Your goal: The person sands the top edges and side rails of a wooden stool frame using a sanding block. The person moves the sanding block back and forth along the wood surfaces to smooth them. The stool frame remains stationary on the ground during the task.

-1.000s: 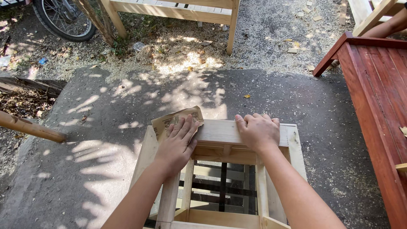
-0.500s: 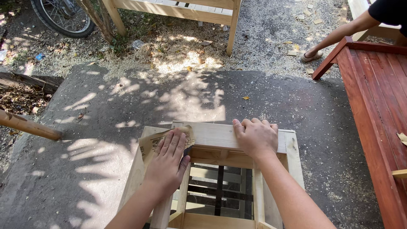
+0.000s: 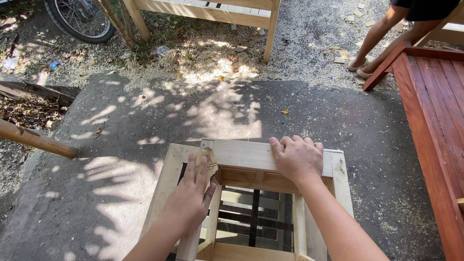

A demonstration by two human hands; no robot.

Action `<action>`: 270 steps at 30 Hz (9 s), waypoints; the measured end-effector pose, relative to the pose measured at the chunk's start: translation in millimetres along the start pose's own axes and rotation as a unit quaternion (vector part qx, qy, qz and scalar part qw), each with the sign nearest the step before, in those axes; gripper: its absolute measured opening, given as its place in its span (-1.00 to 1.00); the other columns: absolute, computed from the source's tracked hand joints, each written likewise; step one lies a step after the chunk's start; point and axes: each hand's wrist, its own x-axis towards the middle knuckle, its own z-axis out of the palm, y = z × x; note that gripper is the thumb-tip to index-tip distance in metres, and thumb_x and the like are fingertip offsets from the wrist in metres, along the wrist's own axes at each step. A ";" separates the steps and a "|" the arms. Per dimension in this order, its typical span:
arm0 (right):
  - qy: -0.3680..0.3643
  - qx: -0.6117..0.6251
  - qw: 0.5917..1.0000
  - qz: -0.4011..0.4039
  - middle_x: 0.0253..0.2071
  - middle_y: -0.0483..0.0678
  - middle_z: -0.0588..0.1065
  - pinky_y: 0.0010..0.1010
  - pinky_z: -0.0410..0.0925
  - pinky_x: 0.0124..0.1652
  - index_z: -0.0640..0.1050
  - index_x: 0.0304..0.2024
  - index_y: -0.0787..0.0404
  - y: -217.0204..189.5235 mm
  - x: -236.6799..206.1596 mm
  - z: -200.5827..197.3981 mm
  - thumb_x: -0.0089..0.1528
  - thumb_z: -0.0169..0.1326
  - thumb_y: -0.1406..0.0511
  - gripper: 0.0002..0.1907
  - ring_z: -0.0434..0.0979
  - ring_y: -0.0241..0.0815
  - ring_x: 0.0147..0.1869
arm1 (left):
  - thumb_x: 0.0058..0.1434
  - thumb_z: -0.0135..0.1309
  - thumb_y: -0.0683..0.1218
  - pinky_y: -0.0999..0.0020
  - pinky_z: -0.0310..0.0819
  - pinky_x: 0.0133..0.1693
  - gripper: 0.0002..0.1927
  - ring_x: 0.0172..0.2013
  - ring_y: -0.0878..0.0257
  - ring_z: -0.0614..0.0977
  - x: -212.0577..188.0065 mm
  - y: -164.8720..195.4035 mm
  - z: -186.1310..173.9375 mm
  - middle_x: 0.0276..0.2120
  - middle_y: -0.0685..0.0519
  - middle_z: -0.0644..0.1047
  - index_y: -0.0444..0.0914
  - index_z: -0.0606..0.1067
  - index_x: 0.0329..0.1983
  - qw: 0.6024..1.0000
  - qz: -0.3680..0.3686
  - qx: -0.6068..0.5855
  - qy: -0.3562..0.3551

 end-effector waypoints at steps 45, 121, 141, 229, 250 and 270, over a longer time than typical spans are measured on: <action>0.011 0.007 1.000 -0.005 -0.02 -0.16 0.57 -0.22 0.17 0.18 0.64 -0.03 -0.11 -0.9 -5.7 -6.4 0.36 -0.37 -0.16 -0.40 0.47 -0.14 0.15 | 0.46 -0.47 0.21 0.09 -0.33 0.43 -0.25 0.49 0.00 -0.21 5.4 2.7 23.7 0.53 -0.15 -0.15 -0.34 -0.13 0.54 0.928 0.193 0.059 0.314; -0.005 0.029 0.998 -0.050 -0.05 -0.03 0.61 -0.05 0.31 0.12 0.66 -0.12 0.00 -3.7 10.8 0.9 0.40 -0.41 -0.09 -0.37 0.58 0.02 0.09 | 0.47 -0.44 0.17 0.11 -0.31 0.39 -0.31 0.50 0.05 -0.10 5.8 1.5 26.4 0.53 -0.11 -0.06 -0.29 -0.03 0.54 0.912 0.226 0.103 0.327; 0.007 0.038 0.998 -0.041 -0.08 -0.01 0.59 -0.06 0.33 0.05 0.65 -0.15 0.01 -5.6 18.6 7.5 0.36 -0.35 -0.11 -0.40 0.59 0.03 0.05 | 0.43 -0.47 0.19 0.11 -0.39 0.39 -0.27 0.49 0.01 -0.20 62.3 10.0 0.2 0.53 -0.11 -0.17 -0.24 -0.13 0.56 0.929 0.174 0.102 0.312; -0.001 -0.002 1.000 -0.014 0.00 0.02 0.62 -0.08 0.38 0.09 0.65 -0.03 -0.03 13.5 23.1 13.8 0.43 -0.38 -0.13 -0.38 0.60 0.04 0.14 | 0.43 -0.51 0.25 -0.08 -0.46 0.43 -0.37 0.54 0.03 -0.19 86.8 132.1 -23.4 0.56 0.12 -0.10 0.05 0.00 0.55 0.960 0.156 0.029 0.230; 0.050 0.028 0.998 -0.028 -0.01 0.00 0.61 -0.06 0.36 0.09 0.64 -0.09 0.03 14.3 22.5 22.2 0.42 -0.33 -0.01 -0.48 0.59 0.06 0.10 | 0.46 -0.54 0.24 -0.22 -0.38 0.41 -0.41 0.53 0.02 -0.06 49.2 103.4 -1.0 0.56 0.22 -0.01 0.16 0.04 0.55 0.893 0.293 0.097 0.329; 0.075 0.004 0.997 -0.006 -0.04 -0.18 0.60 -0.10 0.15 0.18 0.65 -0.13 -0.09 49.8 7.5 24.3 0.41 -0.33 -0.06 -0.48 0.51 -0.10 0.13 | 0.40 -0.41 0.22 -0.31 -0.50 0.36 -0.43 0.49 0.00 -0.14 75.7 125.6 2.9 0.53 0.21 -0.06 0.23 0.07 0.49 0.946 0.196 0.068 0.250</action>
